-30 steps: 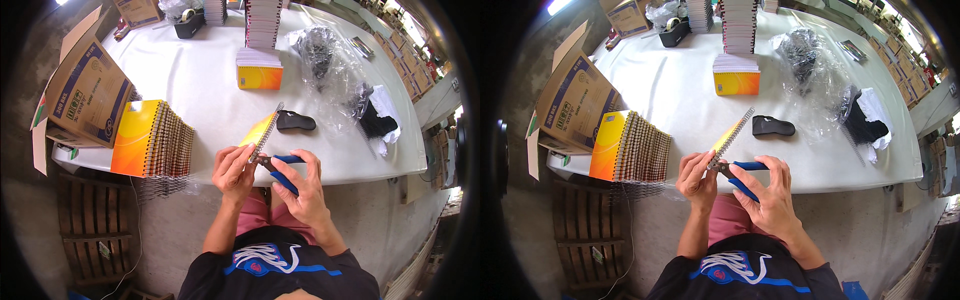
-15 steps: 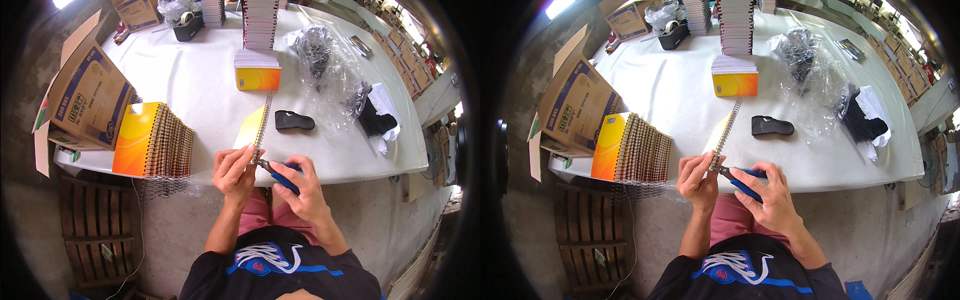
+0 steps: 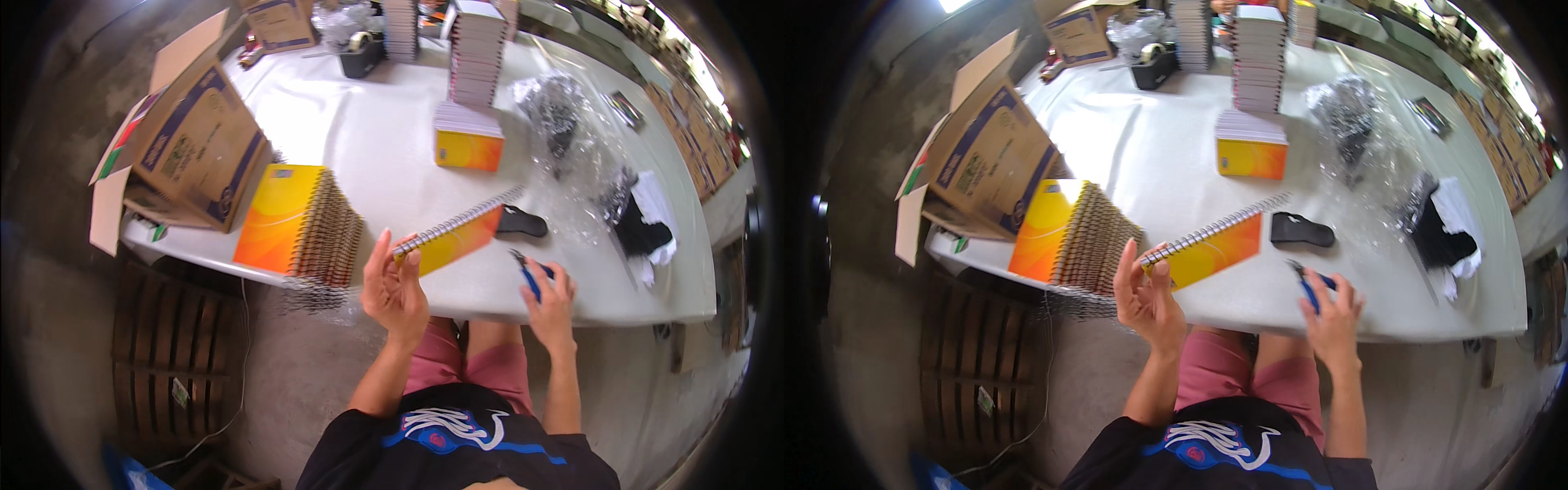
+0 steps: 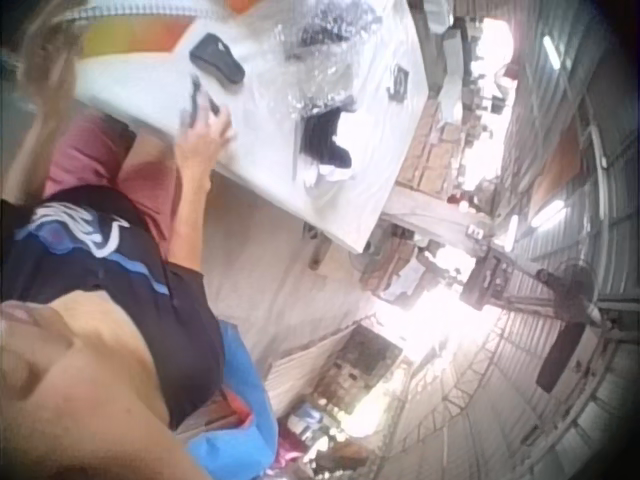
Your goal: The person binds notebooks by threading metal coils through pre-punched holes, cutting the excess coil with pliers, and crimping the ends by hand.
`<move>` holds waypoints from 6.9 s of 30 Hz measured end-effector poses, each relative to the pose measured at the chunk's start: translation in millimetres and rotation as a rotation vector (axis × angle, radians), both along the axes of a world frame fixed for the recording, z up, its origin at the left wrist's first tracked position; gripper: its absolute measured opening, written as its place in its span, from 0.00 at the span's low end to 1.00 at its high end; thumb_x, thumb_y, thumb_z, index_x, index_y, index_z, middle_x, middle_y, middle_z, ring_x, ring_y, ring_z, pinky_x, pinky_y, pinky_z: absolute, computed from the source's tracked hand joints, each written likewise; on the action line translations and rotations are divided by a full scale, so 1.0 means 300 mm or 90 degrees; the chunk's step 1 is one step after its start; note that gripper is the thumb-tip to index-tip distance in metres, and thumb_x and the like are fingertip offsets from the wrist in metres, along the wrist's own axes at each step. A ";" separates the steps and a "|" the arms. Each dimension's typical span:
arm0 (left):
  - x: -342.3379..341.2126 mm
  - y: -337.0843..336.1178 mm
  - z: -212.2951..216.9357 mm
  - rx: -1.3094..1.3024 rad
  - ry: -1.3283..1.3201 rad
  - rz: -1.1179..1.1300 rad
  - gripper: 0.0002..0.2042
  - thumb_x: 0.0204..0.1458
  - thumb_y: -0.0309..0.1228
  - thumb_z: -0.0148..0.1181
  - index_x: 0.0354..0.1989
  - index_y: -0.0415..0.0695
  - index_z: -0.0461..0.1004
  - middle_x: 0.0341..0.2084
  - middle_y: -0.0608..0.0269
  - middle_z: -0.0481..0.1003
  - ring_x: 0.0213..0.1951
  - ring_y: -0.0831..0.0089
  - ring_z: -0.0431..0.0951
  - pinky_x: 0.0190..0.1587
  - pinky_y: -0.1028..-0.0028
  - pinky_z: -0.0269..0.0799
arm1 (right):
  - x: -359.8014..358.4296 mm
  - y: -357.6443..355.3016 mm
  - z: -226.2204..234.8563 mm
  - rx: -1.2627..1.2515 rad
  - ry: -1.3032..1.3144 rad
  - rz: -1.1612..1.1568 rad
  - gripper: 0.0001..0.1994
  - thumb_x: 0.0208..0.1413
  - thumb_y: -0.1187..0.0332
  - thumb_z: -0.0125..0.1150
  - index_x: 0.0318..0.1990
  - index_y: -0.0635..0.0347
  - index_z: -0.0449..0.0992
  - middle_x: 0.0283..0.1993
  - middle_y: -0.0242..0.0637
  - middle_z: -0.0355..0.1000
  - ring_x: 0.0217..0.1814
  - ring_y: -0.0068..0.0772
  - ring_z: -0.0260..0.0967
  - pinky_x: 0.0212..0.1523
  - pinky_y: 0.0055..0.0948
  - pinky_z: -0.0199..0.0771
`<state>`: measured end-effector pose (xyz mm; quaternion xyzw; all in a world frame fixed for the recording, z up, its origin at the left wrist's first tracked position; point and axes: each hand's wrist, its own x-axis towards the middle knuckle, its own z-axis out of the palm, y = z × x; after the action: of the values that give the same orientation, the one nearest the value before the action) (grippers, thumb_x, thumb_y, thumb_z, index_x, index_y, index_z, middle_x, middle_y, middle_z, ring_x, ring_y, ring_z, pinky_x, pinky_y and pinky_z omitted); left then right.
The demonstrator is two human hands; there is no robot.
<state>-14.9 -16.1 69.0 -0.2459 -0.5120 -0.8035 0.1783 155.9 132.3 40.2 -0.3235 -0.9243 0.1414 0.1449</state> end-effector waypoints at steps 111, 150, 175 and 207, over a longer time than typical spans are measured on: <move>-0.397 0.555 -0.289 -0.688 0.495 0.177 0.23 0.39 0.49 0.67 0.39 0.49 0.69 0.36 0.65 0.68 0.45 0.68 0.68 0.54 0.54 0.43 | -0.093 0.541 0.120 -0.427 0.749 0.293 0.14 0.49 0.81 0.55 0.46 0.64 0.75 0.42 0.39 0.76 0.45 0.28 0.72 0.46 0.27 0.72; 0.007 0.165 -0.226 -0.628 0.322 0.176 0.25 0.23 0.51 0.73 0.21 0.51 0.64 0.28 0.66 0.64 0.40 0.62 0.63 0.43 0.61 0.51 | -0.060 0.038 0.085 -0.273 0.319 0.116 0.11 0.48 0.76 0.63 0.41 0.56 0.79 0.31 0.37 0.70 0.30 0.31 0.67 0.31 0.26 0.66; -0.003 0.110 -0.217 -0.609 0.308 0.058 0.26 0.28 0.52 0.71 0.31 0.47 0.70 0.37 0.60 0.64 0.46 0.59 0.61 0.49 0.60 0.59 | -0.097 0.102 0.091 -0.440 0.114 0.282 0.13 0.55 0.74 0.55 0.48 0.58 0.74 0.37 0.38 0.72 0.29 0.28 0.68 0.31 0.25 0.69; -0.032 0.110 -0.258 -0.444 0.185 -0.068 0.34 0.15 0.55 0.76 0.21 0.41 0.64 0.50 0.48 0.55 0.56 0.48 0.56 0.52 0.53 0.61 | -0.203 0.240 0.060 -0.625 0.261 0.531 0.12 0.34 0.86 0.65 0.30 0.64 0.82 0.35 0.46 0.78 0.40 0.38 0.77 0.44 0.31 0.76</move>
<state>-24.5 16.8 -8.3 -0.4298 -0.7106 -0.5456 0.1123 94.9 204.4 58.2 0.0652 -0.7541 0.6477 0.0870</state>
